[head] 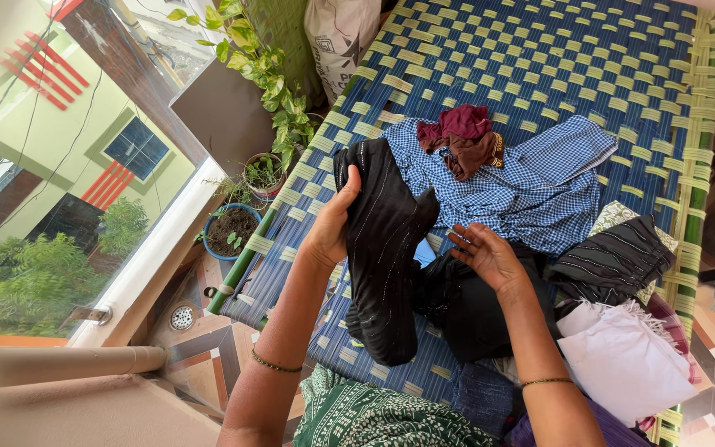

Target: The person folds a purple cloth, a black garment, and a blue-and-red top on a woven cot by hand.

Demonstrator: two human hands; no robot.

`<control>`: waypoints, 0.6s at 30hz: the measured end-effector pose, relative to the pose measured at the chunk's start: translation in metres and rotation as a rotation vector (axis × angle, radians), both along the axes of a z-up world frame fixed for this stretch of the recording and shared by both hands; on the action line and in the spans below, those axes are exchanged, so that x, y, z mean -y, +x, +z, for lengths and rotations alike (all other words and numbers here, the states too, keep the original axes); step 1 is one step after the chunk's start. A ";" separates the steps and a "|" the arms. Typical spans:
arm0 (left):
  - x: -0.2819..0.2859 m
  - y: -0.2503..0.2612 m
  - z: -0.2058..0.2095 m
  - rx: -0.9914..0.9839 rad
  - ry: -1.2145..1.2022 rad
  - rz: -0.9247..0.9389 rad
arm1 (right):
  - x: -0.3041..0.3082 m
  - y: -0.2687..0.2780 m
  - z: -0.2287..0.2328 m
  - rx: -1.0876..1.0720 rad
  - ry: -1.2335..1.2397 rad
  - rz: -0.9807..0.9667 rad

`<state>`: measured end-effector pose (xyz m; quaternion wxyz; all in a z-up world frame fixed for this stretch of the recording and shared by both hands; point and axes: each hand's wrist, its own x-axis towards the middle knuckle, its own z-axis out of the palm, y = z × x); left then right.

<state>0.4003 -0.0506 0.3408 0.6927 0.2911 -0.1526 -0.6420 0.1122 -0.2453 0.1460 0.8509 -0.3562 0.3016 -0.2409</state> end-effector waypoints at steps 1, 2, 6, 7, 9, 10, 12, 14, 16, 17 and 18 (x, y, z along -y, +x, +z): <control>0.002 -0.003 0.000 0.034 0.027 0.018 | -0.004 0.001 0.007 -0.068 0.019 -0.067; 0.004 -0.008 0.001 0.034 0.027 0.013 | -0.007 0.003 0.011 -0.136 0.039 -0.133; 0.009 -0.018 0.012 0.050 0.065 0.001 | -0.033 0.017 -0.001 -0.299 0.149 -0.159; 0.009 -0.019 0.015 -0.005 0.077 -0.056 | -0.041 0.020 -0.007 -0.244 0.181 -0.119; 0.008 -0.020 0.021 0.020 0.082 -0.046 | -0.043 0.025 -0.012 -0.189 0.215 -0.081; 0.009 -0.019 0.023 0.044 0.087 -0.036 | -0.041 0.030 -0.012 -0.019 0.180 -0.041; 0.010 -0.012 0.024 0.166 0.133 0.051 | -0.032 0.032 -0.003 0.151 0.146 0.000; 0.009 0.005 0.020 0.291 0.174 0.140 | -0.011 0.031 0.021 -0.109 -0.047 -0.058; 0.005 0.029 0.009 0.716 0.022 0.426 | 0.008 0.019 0.049 -0.097 -0.142 -0.159; 0.001 0.043 0.003 0.715 0.022 0.433 | 0.018 0.010 0.063 -0.136 -0.190 -0.278; -0.005 0.059 -0.002 0.686 0.090 0.567 | 0.028 -0.001 0.074 -0.173 -0.239 -0.397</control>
